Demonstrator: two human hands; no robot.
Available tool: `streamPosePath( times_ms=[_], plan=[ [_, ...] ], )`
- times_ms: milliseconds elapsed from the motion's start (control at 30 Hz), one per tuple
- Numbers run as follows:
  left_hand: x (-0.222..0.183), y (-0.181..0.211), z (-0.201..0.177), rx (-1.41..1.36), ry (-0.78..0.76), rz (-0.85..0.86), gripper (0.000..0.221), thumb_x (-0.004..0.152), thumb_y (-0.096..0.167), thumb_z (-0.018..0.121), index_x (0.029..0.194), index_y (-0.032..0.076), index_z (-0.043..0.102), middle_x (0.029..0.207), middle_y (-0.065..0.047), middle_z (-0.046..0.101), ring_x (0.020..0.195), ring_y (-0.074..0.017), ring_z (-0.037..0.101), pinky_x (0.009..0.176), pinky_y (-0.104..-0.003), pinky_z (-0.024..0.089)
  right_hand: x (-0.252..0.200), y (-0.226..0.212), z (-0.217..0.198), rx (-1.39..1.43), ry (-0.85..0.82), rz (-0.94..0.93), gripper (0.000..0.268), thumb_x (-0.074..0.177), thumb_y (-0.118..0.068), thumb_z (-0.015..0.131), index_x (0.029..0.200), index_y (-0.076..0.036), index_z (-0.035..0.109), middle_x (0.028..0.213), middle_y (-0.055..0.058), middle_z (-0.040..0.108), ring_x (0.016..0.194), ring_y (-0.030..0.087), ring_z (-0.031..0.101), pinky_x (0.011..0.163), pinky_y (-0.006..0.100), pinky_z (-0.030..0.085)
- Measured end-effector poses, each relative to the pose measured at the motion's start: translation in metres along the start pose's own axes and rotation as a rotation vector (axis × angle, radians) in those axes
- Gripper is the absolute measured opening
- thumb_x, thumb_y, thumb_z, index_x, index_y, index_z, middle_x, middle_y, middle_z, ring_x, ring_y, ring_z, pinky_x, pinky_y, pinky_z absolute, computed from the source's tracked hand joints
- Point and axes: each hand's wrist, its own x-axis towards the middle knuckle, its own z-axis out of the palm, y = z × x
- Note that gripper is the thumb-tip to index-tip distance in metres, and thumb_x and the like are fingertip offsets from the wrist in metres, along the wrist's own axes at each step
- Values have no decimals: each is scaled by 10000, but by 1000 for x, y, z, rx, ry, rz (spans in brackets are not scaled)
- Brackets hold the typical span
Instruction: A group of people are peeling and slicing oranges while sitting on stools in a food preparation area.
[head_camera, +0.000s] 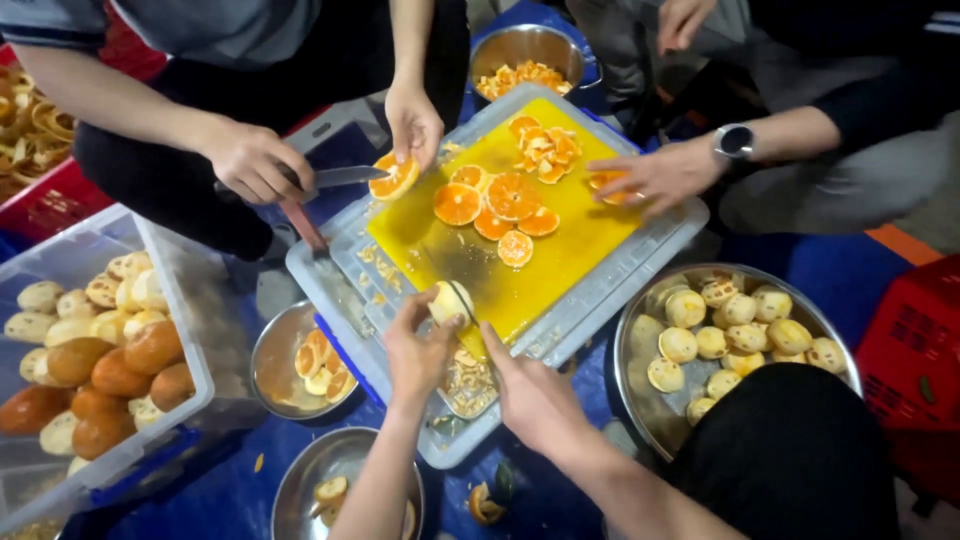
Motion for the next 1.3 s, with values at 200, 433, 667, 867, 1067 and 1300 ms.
streamPosePath(
  times_ms=[200, 433, 667, 867, 1067, 1300],
  plan=[
    [9, -5, -2, -9, 12, 69, 393, 810, 151, 801, 1191, 120, 710, 1214, -83, 765, 1107, -218, 727, 1000, -388, 573, -14, 2, 1, -31, -59, 60, 686, 1048, -128, 344, 1670, -281, 101, 715, 123, 641, 616, 307, 622, 599, 445, 502],
    [2, -9, -13, -6, -38, 69, 452, 845, 177, 768, 1290, 145, 699, 1333, -78, 689, 1136, -225, 702, 972, -367, 588, -14, 10, 0, 61, 95, -49, 625, 1090, -264, 357, 1672, -274, 129, 569, 6, 462, 414, 146, 389, 400, 318, 330],
    [-1, 5, -14, -20, -45, 31, 427, 862, 140, 734, 1289, 153, 704, 1379, -83, 681, 1137, -243, 721, 892, -418, 647, -39, 13, 11, 42, 189, -138, 668, 1028, -230, 407, 1659, -248, 188, 807, 147, 658, 642, 348, 623, 608, 463, 464],
    [-1, 5, -11, -13, 11, 22, 452, 838, 115, 750, 1286, 146, 700, 1283, -52, 742, 1092, -203, 726, 933, -388, 620, -45, 10, 12, -23, 166, -132, 702, 1033, -220, 414, 1670, -256, 122, 855, 115, 662, 640, 319, 632, 627, 448, 490],
    [-1, 2, -9, -42, 10, 30, 421, 834, 98, 771, 1251, 130, 720, 1277, -57, 746, 1080, -203, 734, 905, -387, 638, -51, 3, 7, -13, 61, -25, 713, 1035, -232, 399, 1671, -320, 89, 1004, 79, 678, 736, 329, 664, 645, 457, 497],
    [2, -4, -5, -53, 43, 110, 412, 810, 129, 804, 1216, 153, 738, 1245, -51, 758, 1043, -209, 749, 900, -364, 626, -37, -13, 1, -63, 29, 34, 751, 1018, -158, 371, 1681, -317, 56, 1044, 148, 647, 811, 392, 663, 721, 510, 519]
  ],
)
